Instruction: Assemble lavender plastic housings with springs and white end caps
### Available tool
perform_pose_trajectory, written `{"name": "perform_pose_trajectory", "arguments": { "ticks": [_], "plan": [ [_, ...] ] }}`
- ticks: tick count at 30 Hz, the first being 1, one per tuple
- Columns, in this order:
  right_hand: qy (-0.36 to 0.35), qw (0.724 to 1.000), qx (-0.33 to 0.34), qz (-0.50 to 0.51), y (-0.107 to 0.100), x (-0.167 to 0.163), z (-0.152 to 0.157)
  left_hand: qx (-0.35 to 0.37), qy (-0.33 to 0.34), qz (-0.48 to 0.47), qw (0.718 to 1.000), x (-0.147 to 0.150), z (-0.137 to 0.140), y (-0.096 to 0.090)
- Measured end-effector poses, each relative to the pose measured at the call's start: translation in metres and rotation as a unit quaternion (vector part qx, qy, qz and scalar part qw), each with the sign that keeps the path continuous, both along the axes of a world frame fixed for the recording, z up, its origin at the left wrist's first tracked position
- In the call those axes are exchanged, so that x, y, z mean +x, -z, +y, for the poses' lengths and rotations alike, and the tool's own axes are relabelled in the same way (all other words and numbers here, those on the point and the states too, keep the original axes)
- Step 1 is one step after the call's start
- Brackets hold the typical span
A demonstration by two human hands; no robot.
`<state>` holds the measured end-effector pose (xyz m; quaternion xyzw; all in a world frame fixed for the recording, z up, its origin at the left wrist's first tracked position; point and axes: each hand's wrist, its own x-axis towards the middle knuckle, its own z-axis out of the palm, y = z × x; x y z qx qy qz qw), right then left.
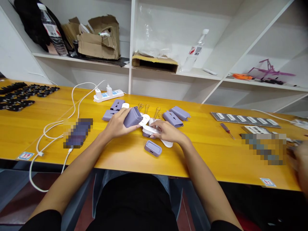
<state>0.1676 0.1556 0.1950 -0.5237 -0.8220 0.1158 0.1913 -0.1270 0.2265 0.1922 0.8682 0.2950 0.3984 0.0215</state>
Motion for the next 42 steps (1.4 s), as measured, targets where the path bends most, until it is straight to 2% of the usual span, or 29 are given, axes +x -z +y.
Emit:
{"name": "perform_pose_trajectory", "arguments": {
  "ticks": [6,13,16,19,22,25,30,33,38,42],
  "plan": [
    [-0.001,0.992,0.035,0.12,0.002,0.005,0.004,-0.003,0.003,-0.006,1.0,0.0,-0.001,-0.002],
    [0.081,0.96,0.072,0.256,0.001,0.017,0.01,-0.009,-0.01,-0.008,1.0,-0.001,0.001,-0.002],
    [0.093,0.95,0.091,0.283,0.003,0.018,0.012,-0.004,-0.013,-0.013,1.0,-0.001,0.002,-0.001],
    [0.067,0.965,0.091,0.235,0.005,0.013,0.012,0.001,-0.018,-0.015,1.0,-0.002,0.003,0.0],
    [0.023,0.987,0.09,0.13,0.008,0.007,0.012,-0.002,-0.026,-0.017,1.0,-0.002,0.004,0.0],
    [0.011,0.993,0.101,0.063,0.012,0.008,0.014,-0.008,-0.032,-0.017,0.999,-0.002,0.004,0.0],
    [0.021,0.993,0.106,0.055,0.015,0.016,0.017,-0.02,-0.007,-0.019,1.0,-0.003,0.001,-0.003],
    [0.021,0.991,0.116,0.059,0.015,0.017,0.017,-0.074,0.051,0.003,0.996,-0.006,-0.001,-0.009],
    [0.011,0.994,0.103,0.042,0.012,0.019,0.017,-0.228,0.164,0.121,0.952,-0.011,-0.006,-0.023],
    [0.011,0.994,0.099,0.035,0.008,0.021,0.015,-0.265,0.18,0.231,0.919,-0.013,-0.009,-0.024]
  ]
}}
